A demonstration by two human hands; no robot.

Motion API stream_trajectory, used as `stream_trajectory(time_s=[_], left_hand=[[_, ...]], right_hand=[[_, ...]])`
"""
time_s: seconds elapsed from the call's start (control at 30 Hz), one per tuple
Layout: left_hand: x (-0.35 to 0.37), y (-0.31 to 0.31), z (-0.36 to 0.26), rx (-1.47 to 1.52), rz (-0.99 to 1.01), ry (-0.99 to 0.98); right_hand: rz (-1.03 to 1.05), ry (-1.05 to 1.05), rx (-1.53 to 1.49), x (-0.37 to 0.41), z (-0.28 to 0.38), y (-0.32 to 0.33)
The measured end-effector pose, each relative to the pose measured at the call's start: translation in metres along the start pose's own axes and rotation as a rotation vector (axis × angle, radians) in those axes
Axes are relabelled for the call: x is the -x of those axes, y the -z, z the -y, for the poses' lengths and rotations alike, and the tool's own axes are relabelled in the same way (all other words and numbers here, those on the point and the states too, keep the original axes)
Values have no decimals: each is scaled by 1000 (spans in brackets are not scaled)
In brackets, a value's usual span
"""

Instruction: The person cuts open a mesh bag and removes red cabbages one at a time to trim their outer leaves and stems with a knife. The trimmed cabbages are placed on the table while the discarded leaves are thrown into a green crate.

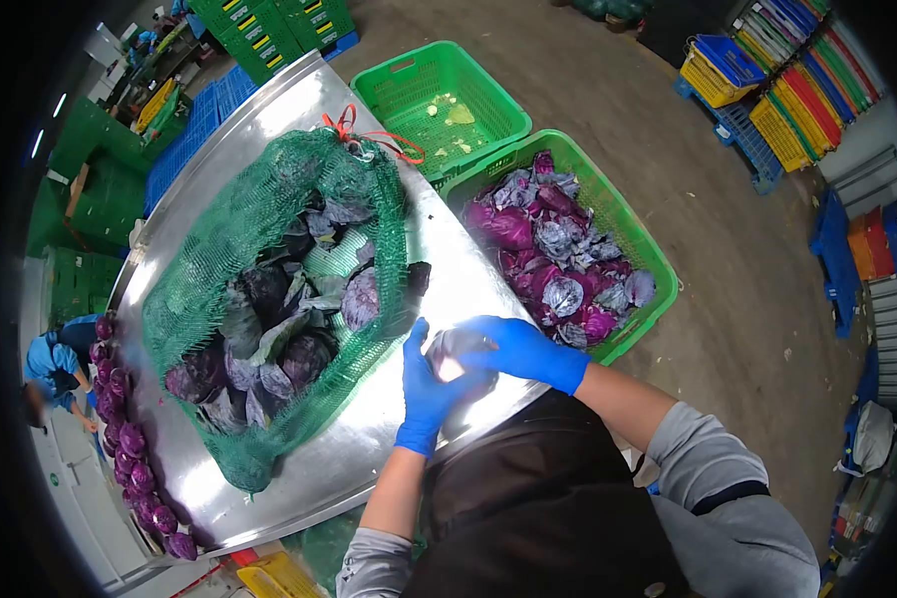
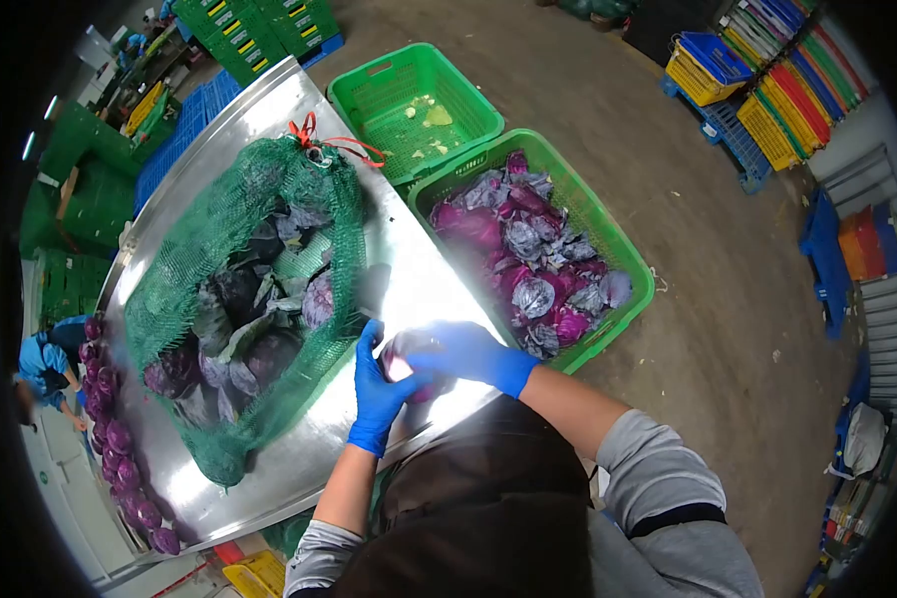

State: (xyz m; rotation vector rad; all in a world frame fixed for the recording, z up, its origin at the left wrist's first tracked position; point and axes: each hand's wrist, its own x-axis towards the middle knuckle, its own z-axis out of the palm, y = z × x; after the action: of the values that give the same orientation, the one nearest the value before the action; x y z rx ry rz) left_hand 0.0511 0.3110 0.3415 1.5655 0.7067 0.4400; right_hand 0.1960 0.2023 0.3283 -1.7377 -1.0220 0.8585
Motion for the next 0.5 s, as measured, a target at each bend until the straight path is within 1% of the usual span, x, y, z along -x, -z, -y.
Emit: stream_trajectory(time_s=[0.03, 0.07, 0.1, 0.13, 0.17, 0.2, 0.23, 0.27, 0.3, 0.33, 0.37, 0.4, 0.43, 0.47, 0.5], left_hand=[[0, -6, -11, -74, -73, 23], [-1, -12, -18, -72, -76, 18], [-3, -17, -23, -84, -44, 12], [-1, -20, -27, -98, -9, 11], [1, -22, -28, -112, 30, 13], [-1, -20, -12, -110, 35, 9], [-5, -16, 19, -238, 2, -82], [-7, -15, 36, -366, -33, -172], [-8, -18, 14, -366, -32, -177], [-8, -22, -10, -127, 32, -59], [-7, -25, -25, 111, 95, 63], [-6, -27, -24, 109, 99, 62], [-4, -28, -23, -65, 37, 6], [-2, -28, -20, -238, -26, -49], [-1, -28, -12, -239, -23, -50]], right_hand=[[0, 1, 5, 3, -1, 4], [-2, -62, 44, 6, 9, 12], [-4, -124, 82, 7, 14, 17], [-3, -124, 81, 8, 15, 17], [-24, -134, 221, 11, 15, 17], [-49, -142, 366, 13, 15, 20], [-72, -150, 512, 14, 15, 22], [-74, -150, 515, 17, 13, 19], [-124, -38, 494, 22, 8, 12], [-175, 73, 470, 26, 5, 6], [-179, 71, 469, 31, 11, 3], [-196, 111, 624, 35, 22, 2], [-213, 151, 779, 37, 29, 1], [-224, 137, 744, 37, 31, 0], [-227, 134, 744, 35, 29, -1]])
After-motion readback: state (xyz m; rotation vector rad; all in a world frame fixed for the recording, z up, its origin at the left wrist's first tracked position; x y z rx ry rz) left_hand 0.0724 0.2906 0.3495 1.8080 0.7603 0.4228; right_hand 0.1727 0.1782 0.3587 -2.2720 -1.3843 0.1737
